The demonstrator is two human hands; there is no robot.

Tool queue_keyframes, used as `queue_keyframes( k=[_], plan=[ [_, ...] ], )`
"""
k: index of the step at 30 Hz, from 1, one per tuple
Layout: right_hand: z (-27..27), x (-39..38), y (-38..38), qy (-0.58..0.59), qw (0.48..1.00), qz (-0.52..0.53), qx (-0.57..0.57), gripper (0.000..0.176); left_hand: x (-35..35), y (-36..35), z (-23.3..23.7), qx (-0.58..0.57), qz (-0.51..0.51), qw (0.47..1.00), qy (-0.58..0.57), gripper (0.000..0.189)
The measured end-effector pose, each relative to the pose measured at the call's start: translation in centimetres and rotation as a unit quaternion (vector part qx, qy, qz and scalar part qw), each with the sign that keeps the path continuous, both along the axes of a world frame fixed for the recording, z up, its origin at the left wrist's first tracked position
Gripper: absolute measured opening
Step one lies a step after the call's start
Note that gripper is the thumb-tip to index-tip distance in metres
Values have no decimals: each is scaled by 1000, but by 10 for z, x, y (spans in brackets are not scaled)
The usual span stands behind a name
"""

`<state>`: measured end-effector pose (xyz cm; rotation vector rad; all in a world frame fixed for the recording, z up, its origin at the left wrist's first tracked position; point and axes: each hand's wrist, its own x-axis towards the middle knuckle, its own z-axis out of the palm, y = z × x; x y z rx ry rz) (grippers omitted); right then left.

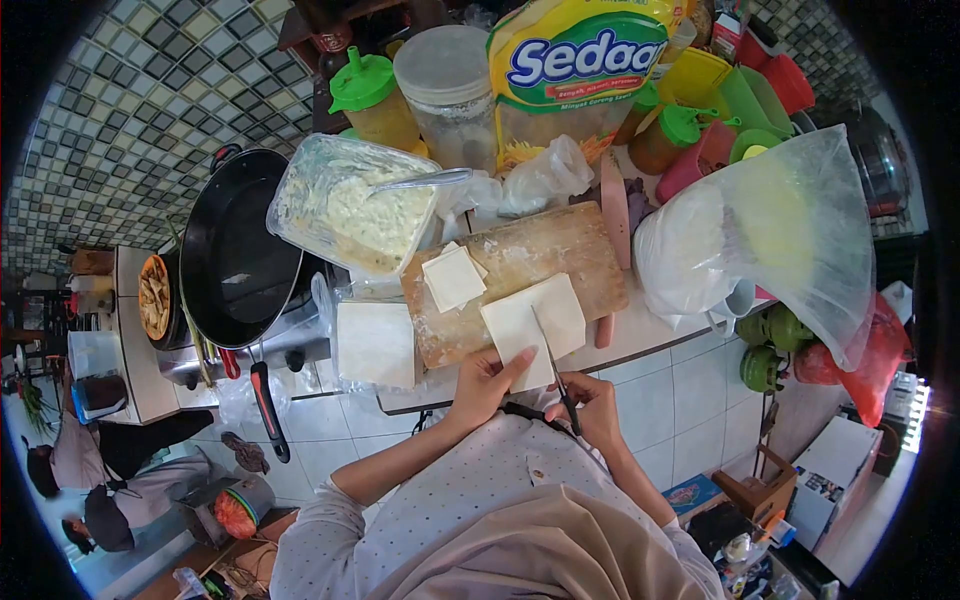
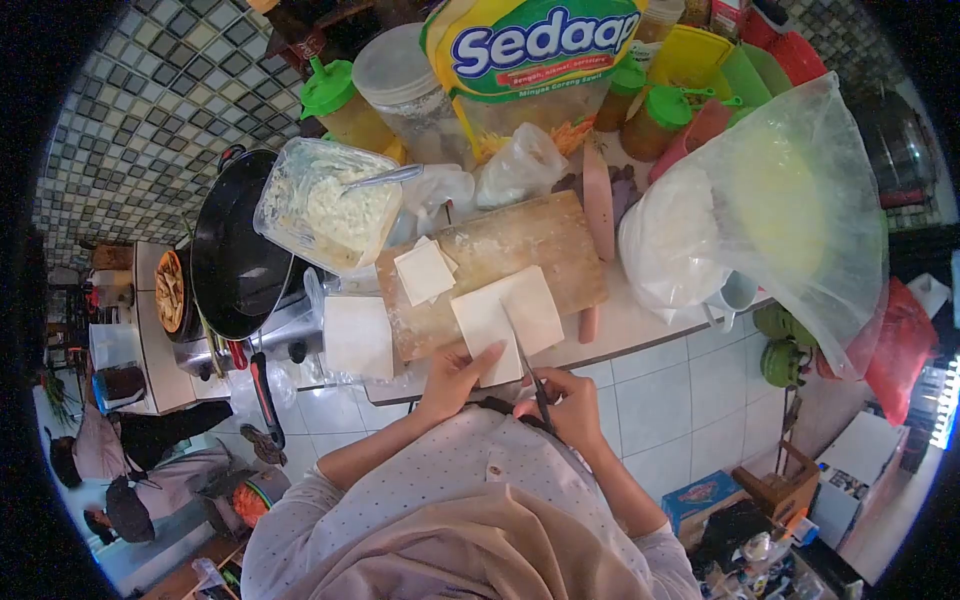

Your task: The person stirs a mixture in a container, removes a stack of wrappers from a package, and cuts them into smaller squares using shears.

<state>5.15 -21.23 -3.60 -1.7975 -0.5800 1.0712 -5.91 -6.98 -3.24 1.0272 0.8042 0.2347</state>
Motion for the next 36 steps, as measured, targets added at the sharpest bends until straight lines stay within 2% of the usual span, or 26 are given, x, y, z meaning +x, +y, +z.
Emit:
queue_keyframes(
  k=[4,10,13,20,22,25,29,31,34,36],
  plan=[
    [2,3,2,-23,1000,13,-17,46,1,-2,2,-13,26,1000,-11,26],
    [7,10,10,-3,1000,14,2,48,-3,-6,-9,-6,4,1000,-18,26],
    [3,13,9,-28,999,42,-16,47,-1,-8,-2,-46,27,998,-16,26],
    [4,15,12,-24,998,48,-36,45,-1,-10,-4,-55,53,996,-44,25],
    [4,16,13,-29,997,57,-33,46,-4,-7,-4,-56,15,998,-19,24],
    [4,14,18,-18,999,30,4,42,-5,-7,-5,-53,11,998,-12,23],
    [5,17,24,-28,999,42,15,41,-5,-11,1,-86,48,994,-41,23],
    [7,17,28,-49,997,59,17,41,-5,-9,3,-54,48,997,-27,22],
    [12,16,37,-9,999,49,-7,39,-7,-10,-3,-70,75,993,-58,24],
    [7,20,39,-54,996,71,-10,36,-6,-10,2,-73,95,991,-54,24]
  ],
)
